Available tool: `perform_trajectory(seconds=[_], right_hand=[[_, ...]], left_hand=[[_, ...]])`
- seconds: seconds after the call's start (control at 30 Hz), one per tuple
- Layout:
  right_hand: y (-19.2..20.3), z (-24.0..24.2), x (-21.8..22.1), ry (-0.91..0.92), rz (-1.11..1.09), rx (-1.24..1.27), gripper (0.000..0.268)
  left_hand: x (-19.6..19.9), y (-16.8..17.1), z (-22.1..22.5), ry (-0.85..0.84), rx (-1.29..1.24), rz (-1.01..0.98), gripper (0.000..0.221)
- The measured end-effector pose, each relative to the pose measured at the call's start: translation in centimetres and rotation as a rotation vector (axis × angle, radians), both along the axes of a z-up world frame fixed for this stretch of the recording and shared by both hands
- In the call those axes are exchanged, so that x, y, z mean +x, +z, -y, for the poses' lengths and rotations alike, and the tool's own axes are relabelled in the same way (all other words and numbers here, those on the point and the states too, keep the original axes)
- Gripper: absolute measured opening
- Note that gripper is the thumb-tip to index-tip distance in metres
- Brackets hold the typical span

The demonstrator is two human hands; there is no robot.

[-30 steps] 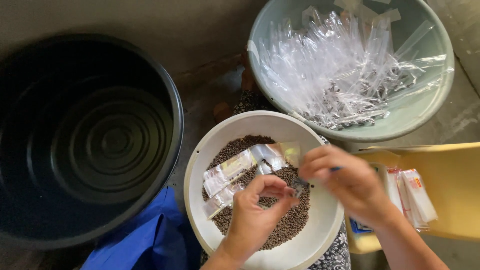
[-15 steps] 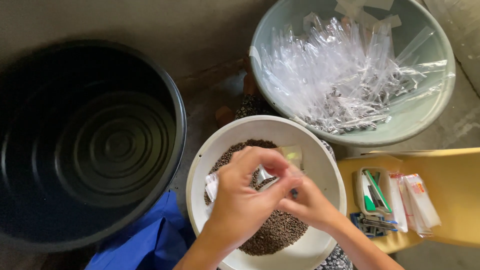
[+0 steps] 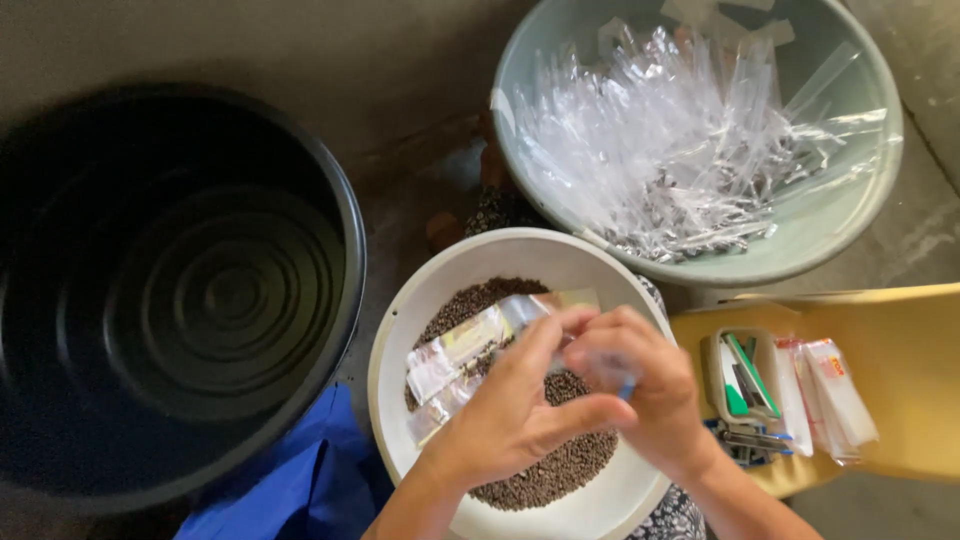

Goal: Packaging small granular pellets into individual plastic bags by hand.

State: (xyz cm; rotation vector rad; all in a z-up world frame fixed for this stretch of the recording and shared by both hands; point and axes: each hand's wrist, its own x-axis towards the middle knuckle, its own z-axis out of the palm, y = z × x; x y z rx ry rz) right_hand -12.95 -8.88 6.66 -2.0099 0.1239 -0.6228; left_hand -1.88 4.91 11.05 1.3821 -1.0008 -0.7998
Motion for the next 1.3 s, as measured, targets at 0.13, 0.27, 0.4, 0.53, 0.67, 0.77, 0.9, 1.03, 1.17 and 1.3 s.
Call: perform_trajectory(seconds=[0.13,0.27,0.4,0.53,0.67,0.77,0.9,1.03,1.17,1.3], right_hand=[[-3.4,5.2,-1.4,-0.222,0.021,0.392,0.003],[-2.2,2.1,-1.8,-0.096,-0.023,0.364,0.017],[-2.1,-1.4,-1.8,0.251,-0.117,-0.112,0.055],[-2.6,-1.6,-1.9,0.258,-0.060,0.035,0.010],[-5.1,-0.6,-1.0,-0.159,-0.248,0.549,0.010],[-6.9,0.0,-0.7,-0.187,-0.239,0.862,0.019],[-7.8,-1.1,-2.1,0.027,-0.269,0.945,0.016],[-6.9,-0.4,-2.9,0.050,-0.309,0.656,0.014],[-5.0,0.6,-4.3,0.092,-0.261,0.967,0.010],[-5.2,0.4,-4.0,0.092,-0.338,0.875,0.016]], left_hand=[[0.6,-5.8,-1.1,0.003,0.128,-0.298,0.024],[1.8,-7.2,-0.6,0.510,0.084,0.444,0.007],[0.8,-6.1,-0.1,0.598,0.053,0.230,0.021],[-1.3,-8.5,0.2,0.508,0.198,0.394,0.033],[-2.8,-6.9,0.6,0.401,-0.074,0.557,0.031],[-3.3,-7.2,0.7,0.471,-0.086,0.652,0.026],[-2.7,-8.8,0.2,0.581,0.049,0.699,0.030],[-2.5,-7.4,-1.3,0.363,0.127,0.143,0.026],[-2.5,-8.5,-1.9,0.276,0.186,-0.154,0.014],[-2.5,-9.1,-0.7,0.202,0.219,-0.010,0.004]])
